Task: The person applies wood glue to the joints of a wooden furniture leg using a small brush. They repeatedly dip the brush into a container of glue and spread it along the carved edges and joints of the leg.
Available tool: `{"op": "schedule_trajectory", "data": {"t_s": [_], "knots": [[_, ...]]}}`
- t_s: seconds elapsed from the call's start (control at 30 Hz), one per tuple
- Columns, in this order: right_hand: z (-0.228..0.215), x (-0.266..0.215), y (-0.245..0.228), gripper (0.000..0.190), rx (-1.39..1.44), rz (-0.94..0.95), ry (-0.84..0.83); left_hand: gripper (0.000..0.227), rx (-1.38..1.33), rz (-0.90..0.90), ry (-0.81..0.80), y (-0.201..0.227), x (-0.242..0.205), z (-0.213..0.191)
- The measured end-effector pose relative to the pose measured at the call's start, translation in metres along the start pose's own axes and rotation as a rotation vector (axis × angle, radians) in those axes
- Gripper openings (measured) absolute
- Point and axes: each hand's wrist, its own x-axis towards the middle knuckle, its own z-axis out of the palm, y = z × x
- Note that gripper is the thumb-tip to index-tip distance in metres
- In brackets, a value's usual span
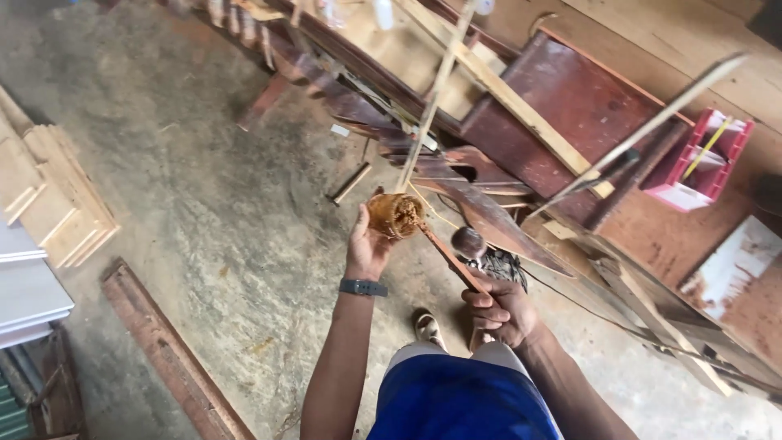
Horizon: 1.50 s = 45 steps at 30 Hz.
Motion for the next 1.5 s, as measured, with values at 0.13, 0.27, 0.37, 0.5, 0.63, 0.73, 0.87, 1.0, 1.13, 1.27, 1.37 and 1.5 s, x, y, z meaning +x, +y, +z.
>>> {"op": "schedule_trajectory", "data": {"t_s": [0.13, 0.27, 0.37, 0.5, 0.63, 0.73, 0.87, 1.0, 1.13, 1.27, 1.37, 1.5], "knots": [[-0.015, -0.018, -0.021, 0.045, -0.064, -0.068, -0.009, 0.064, -0.118, -0.089, 0.073, -0.018, 0.001, 0.015], [-0.026, -0.027, -0.049, 0.045, -0.128, -0.163, 0.009, 0.071, -0.142, -0.121, 0.133, -0.048, 0.007, 0.009], [-0.027, -0.019, -0.076, 0.056, -0.339, -0.304, 0.134, 0.077, -0.144, -0.103, 0.227, -0.067, 0.003, 0.006], [-0.055, 0.034, -0.109, 0.044, -0.85, -0.501, 0.393, 0.073, -0.107, -0.064, 0.341, -0.086, -0.02, 0.006], [-0.015, 0.05, -0.13, 0.057, -0.755, -0.438, 0.391, 0.058, -0.094, -0.008, 0.46, -0.099, -0.057, 0.003], [-0.02, 0.075, -0.138, 0.052, -0.657, -0.382, 0.397, 0.054, -0.138, 0.047, 0.541, -0.106, -0.076, -0.024], [-0.019, 0.084, -0.147, 0.053, -0.613, -0.342, 0.416, 0.056, -0.188, 0.081, 0.608, -0.121, -0.097, -0.061], [0.005, 0.083, -0.164, 0.048, -0.471, -0.286, 0.269, 0.082, -0.161, 0.166, 0.577, -0.137, -0.115, -0.067], [0.022, 0.09, -0.175, 0.049, -0.361, -0.29, 0.158, 0.085, -0.191, 0.184, 0.641, -0.15, -0.122, -0.076], [0.075, 0.089, -0.19, 0.052, -0.423, -0.292, -0.216, 0.083, -0.198, 0.176, 0.693, -0.157, -0.127, -0.078], [0.085, 0.123, -0.204, 0.061, -1.214, -0.43, 0.163, 0.084, -0.229, 0.183, 0.69, -0.161, -0.132, -0.087], [0.103, 0.147, -0.211, 0.035, -1.505, -0.319, 0.485, 0.083, -0.204, 0.195, 0.788, -0.16, -0.142, -0.086]]}}
